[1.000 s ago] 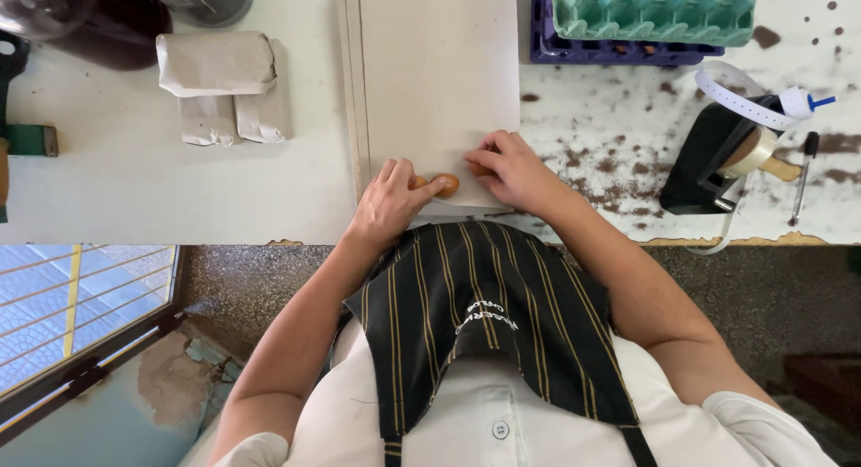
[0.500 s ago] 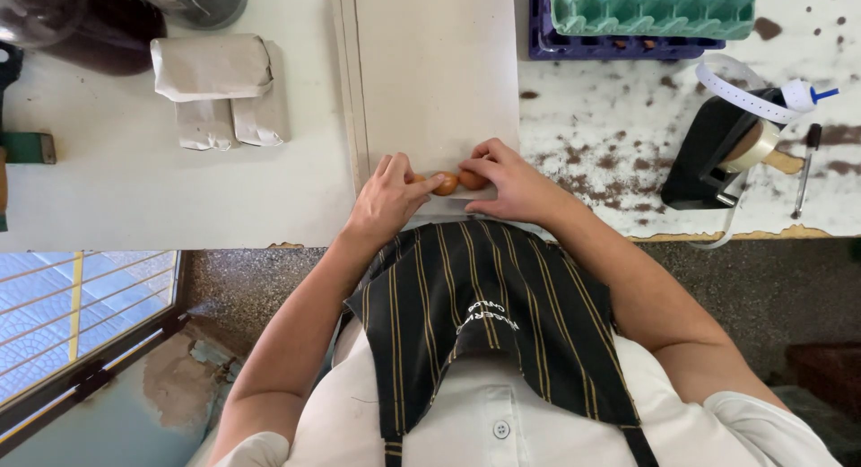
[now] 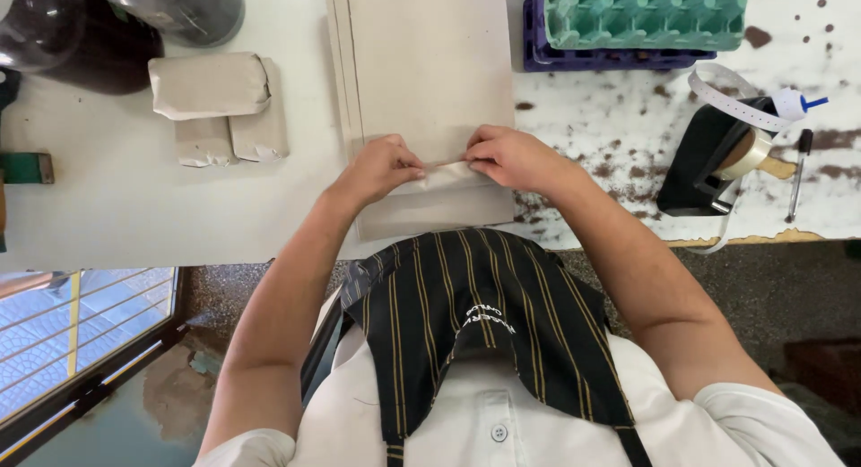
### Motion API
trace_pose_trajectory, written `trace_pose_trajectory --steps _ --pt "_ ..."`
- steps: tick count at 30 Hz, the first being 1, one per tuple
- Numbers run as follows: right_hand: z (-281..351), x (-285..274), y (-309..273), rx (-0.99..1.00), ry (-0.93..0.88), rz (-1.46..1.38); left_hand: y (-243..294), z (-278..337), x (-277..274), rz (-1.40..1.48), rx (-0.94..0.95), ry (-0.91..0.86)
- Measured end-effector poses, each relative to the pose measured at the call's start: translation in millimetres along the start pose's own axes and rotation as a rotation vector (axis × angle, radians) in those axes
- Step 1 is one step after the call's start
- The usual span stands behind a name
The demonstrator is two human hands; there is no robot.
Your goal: Wrapping eggs in paper sheets for protection and packaging
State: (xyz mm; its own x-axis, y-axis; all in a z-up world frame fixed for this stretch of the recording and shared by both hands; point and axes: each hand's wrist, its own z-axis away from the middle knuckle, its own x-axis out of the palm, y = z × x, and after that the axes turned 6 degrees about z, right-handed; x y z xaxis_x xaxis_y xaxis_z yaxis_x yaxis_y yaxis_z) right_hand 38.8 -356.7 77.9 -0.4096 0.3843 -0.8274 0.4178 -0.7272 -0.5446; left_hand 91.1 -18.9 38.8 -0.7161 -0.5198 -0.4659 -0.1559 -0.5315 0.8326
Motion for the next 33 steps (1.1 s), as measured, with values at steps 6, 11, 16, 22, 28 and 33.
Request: trace_pose_trajectory --steps 6,11,16,22,28,33 --pt "-4 1 3 -0.094 0.206 0.185 -6 -28 -15 0.069 0.017 0.022" --pt "-1 4 -13 -0.129 0.185 0.466 -1 -33 -26 0.029 -0.016 0.057" --pt "-9 7 1 -0.033 0.079 0.381 -29 -44 -17 -0.260 0.238 0.206" --pt "-20 8 19 0.059 -0.041 0.237 51 9 -36 -0.229 0.087 -0.062" --pt "-27 -1 12 0.074 -0.090 0.058 21 9 -22 -0.235 -0.024 -0.045" --pt "-35 -28 -11 0.118 -0.183 0.052 -17 -1 -10 -0.203 0.051 0.064"
